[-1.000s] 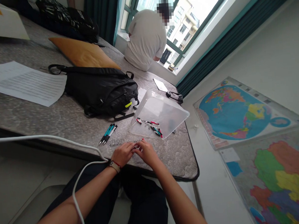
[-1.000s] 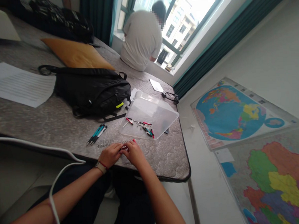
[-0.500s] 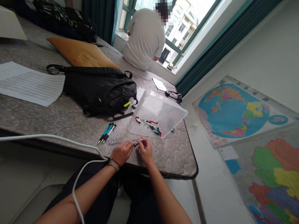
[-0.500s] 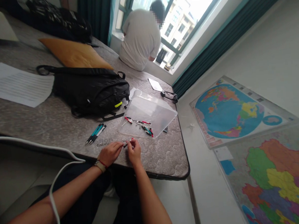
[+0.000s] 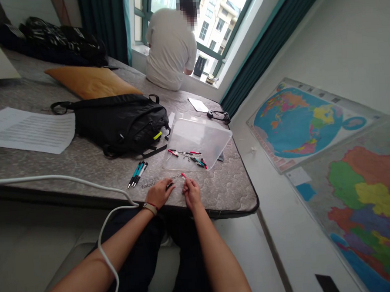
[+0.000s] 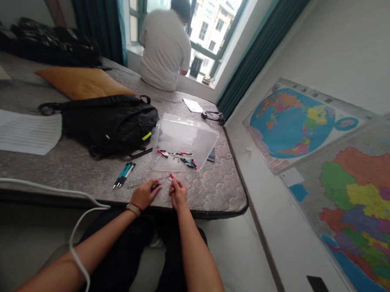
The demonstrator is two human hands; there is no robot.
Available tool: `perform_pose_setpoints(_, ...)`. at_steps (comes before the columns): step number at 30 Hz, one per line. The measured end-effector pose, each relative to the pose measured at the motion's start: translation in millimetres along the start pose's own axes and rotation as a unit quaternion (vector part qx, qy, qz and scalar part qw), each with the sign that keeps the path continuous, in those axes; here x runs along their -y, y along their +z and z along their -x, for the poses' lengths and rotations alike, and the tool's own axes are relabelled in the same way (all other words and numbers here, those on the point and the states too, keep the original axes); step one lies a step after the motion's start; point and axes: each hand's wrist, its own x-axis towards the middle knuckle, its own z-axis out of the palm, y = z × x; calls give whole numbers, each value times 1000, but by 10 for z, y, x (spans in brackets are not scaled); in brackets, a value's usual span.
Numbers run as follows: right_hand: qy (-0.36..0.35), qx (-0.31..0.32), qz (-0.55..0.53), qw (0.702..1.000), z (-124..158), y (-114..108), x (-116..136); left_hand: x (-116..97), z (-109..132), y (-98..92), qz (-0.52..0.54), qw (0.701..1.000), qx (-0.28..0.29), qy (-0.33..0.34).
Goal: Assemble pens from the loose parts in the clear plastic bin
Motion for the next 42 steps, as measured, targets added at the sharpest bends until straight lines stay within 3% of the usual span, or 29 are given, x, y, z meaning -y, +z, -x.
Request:
perform_pose_setpoints(8, 3, -32, -103, 994, 50, -57, 15, 18, 8, -21, 0, 1000, 17, 8)
perform_pose_setpoints(19, 25, -32, -213, 976, 56, -100, 88, -55, -24, -69, 3, 997, 14, 75)
perform_pose_setpoints(27, 18, -14, -214, 977, 20, -117, 20, -17, -28, -17, -3, 996, 14, 84)
perform_pose_setpoints(36, -23, 0, -65, 998, 12, -45, -84, 1, -25, 0, -2, 996, 14, 87)
perform_pose_setpoints(42, -17, -78, -176, 981, -29, -54, -74, 18, -17, 19, -1, 997, -2, 71)
